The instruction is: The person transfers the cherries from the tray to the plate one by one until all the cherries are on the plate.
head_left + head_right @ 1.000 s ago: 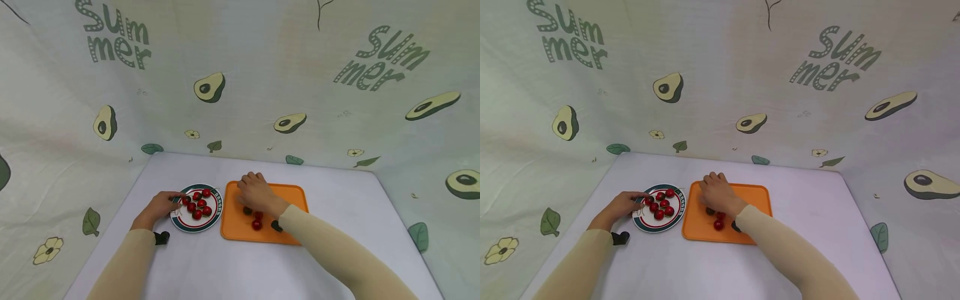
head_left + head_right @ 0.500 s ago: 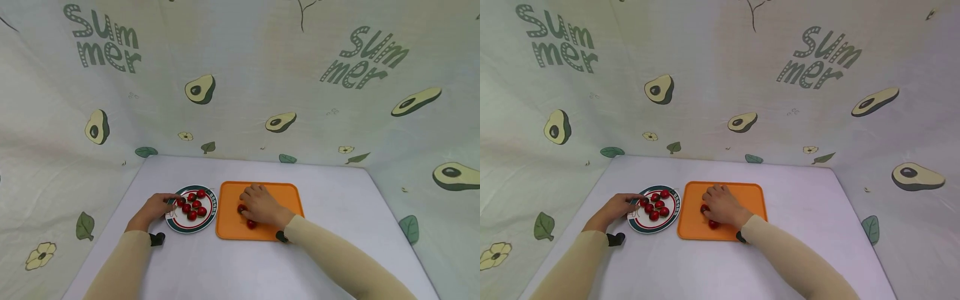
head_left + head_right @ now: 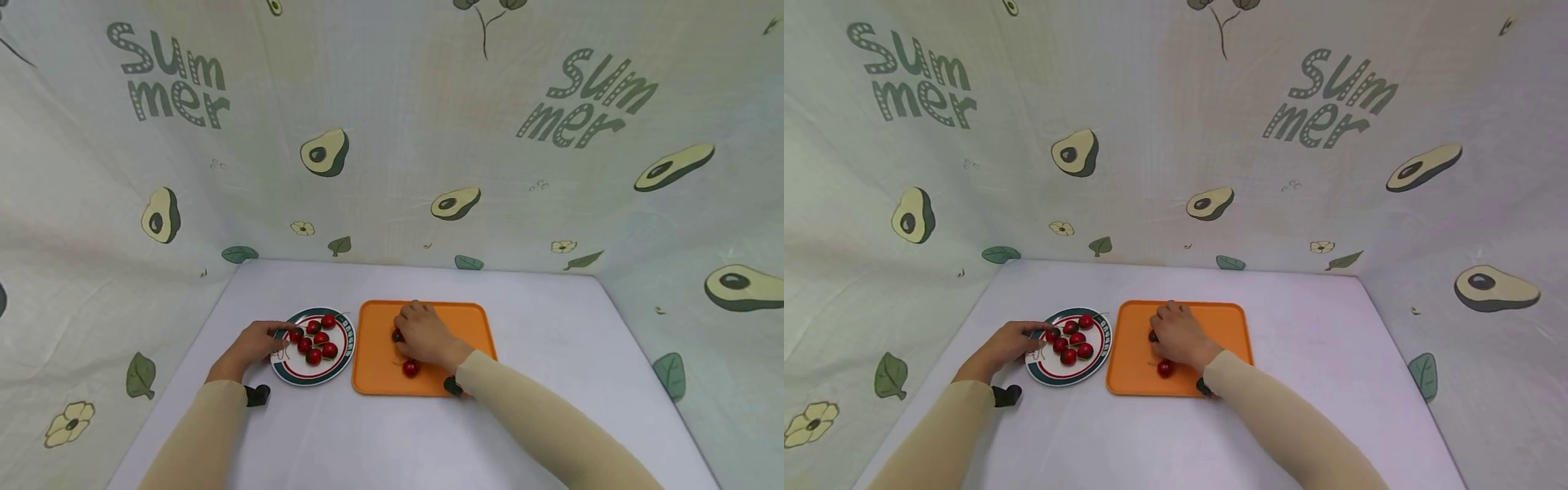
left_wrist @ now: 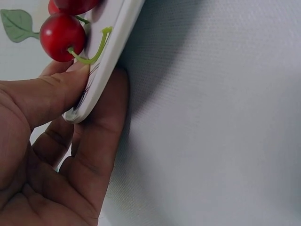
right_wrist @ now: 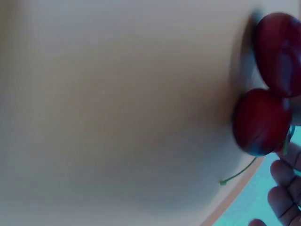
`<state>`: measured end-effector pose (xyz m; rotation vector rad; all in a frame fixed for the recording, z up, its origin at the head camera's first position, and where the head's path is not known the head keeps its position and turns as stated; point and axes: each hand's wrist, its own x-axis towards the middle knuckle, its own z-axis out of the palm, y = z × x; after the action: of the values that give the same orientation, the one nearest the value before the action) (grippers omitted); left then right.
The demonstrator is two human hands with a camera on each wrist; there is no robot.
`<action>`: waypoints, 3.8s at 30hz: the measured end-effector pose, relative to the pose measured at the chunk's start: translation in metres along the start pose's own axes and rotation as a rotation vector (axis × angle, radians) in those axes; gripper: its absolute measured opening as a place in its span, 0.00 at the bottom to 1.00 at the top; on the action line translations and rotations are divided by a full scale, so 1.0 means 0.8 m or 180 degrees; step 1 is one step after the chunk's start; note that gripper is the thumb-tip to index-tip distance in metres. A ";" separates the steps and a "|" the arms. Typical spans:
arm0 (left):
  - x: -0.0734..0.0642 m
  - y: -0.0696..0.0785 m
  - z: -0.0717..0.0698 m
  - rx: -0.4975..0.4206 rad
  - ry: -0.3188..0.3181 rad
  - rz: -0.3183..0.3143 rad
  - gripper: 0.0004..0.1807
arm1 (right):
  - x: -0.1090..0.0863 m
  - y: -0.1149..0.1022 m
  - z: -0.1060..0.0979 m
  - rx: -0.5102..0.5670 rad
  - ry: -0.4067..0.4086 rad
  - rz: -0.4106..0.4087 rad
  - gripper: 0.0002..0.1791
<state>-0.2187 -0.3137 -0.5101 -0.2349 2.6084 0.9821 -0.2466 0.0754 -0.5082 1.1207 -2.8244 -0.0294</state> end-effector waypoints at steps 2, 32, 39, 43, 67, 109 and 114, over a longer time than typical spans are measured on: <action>0.000 0.001 0.001 0.0004 -0.0006 0.0012 0.23 | 0.000 0.005 0.002 0.0023 -0.0006 0.0105 0.18; -0.002 0.001 0.004 -0.0027 0.0035 -0.0036 0.23 | -0.005 0.029 -0.003 0.0055 0.0287 0.0105 0.23; -0.002 -0.003 0.005 -0.0053 0.0016 -0.0052 0.23 | 0.003 0.023 -0.016 0.0095 0.0355 0.0070 0.22; -0.002 -0.002 0.004 -0.0056 0.0022 -0.0025 0.23 | 0.013 0.014 -0.024 0.0132 0.0311 0.0063 0.22; 0.002 -0.006 0.002 -0.0043 -0.0003 0.0018 0.23 | 0.105 -0.091 -0.026 -0.0172 0.0084 -0.0116 0.21; 0.008 -0.015 -0.003 0.0082 -0.0047 0.0092 0.24 | -0.015 -0.005 -0.048 -0.0271 0.0500 -0.0079 0.18; 0.005 -0.022 -0.008 0.0128 -0.0047 0.0060 0.24 | -0.042 0.009 -0.048 -0.0028 0.0426 0.0023 0.20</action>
<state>-0.2192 -0.3313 -0.5175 -0.1928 2.6188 0.9330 -0.2232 0.1048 -0.4722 1.0684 -2.7077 0.0325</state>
